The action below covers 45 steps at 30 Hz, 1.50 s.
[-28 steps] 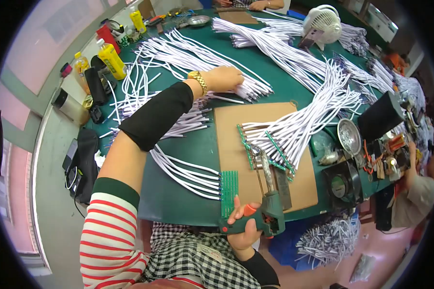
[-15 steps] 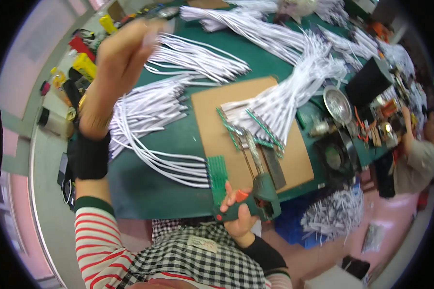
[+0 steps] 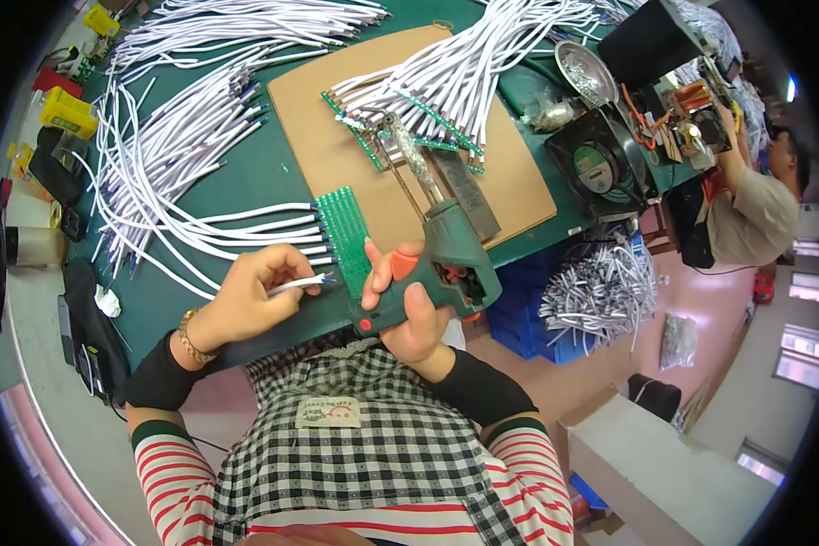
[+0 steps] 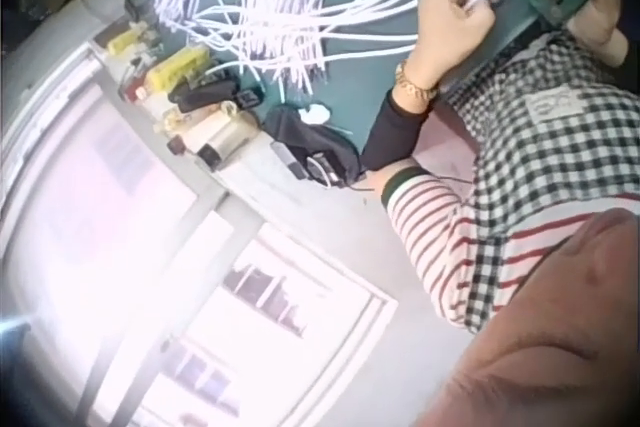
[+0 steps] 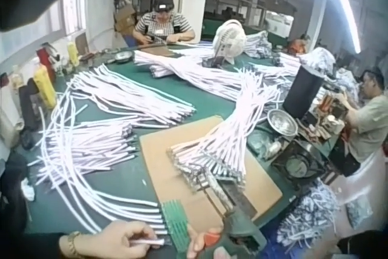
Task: The person solders multiple white wires to a green printed circuit board using a soldering iron and solder wire.
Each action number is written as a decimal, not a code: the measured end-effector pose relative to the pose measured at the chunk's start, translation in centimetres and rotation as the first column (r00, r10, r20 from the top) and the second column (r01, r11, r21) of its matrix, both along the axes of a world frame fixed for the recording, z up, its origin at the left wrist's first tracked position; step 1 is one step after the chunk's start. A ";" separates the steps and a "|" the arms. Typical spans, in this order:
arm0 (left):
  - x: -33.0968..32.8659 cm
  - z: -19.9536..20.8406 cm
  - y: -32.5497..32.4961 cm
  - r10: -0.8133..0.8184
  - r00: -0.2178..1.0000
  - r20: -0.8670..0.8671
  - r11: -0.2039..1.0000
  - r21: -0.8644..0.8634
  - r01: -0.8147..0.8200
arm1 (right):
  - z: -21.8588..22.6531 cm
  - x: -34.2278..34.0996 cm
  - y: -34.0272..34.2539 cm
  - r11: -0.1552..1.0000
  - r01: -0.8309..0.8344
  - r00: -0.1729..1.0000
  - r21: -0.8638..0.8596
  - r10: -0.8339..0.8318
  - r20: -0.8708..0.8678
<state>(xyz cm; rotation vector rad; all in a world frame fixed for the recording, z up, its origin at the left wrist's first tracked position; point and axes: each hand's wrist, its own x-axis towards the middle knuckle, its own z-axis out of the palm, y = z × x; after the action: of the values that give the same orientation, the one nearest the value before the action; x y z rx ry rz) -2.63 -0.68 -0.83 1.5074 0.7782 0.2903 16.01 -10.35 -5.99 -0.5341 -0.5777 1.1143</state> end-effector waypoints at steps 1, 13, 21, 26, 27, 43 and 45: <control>0.0 -0.1 0.1 0.019 0.997 0.080 0.992 -0.126 -0.009 | 0.0 0.0 0.0 1.000 0.012 1.000 0.007 -0.012 -0.002; 0.1 0.6 0.9 -0.019 0.998 -0.053 0.964 -0.264 0.005 | -0.1 -0.2 -0.1 0.998 0.064 0.998 0.003 -0.064 0.009; 0.6 -0.7 -0.9 0.184 0.983 0.002 0.980 0.082 -0.184 | 0.1 -0.2 -0.4 0.999 0.037 0.999 -0.001 -0.037 -0.006; 1.7 0.1 -1.4 0.170 0.978 -0.119 0.869 0.486 -0.092 | 0.1 0.0 -0.3 1.000 -0.003 1.000 0.007 0.004 -0.024; 1.7 0.1 -1.4 0.166 0.978 -0.126 0.872 0.481 -0.086 | 0.2 0.0 -0.2 1.000 0.001 1.000 0.000 -0.001 -0.030; 2.4 -0.5 -2.4 0.203 0.978 -0.042 0.869 0.469 -0.160 | 0.0 0.1 -0.3 1.000 -0.011 0.999 0.022 0.012 -0.034; 2.2 -0.8 -2.0 0.113 0.993 0.018 0.751 0.653 -0.097 | 0.1 0.3 -0.4 1.000 -0.030 0.999 0.005 0.030 -0.021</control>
<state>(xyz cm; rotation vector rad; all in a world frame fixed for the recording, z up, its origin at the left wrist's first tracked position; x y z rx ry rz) -0.39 -2.63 -1.59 2.1338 0.8249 0.6887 16.27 -10.71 -5.85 -0.5110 -0.5713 1.1451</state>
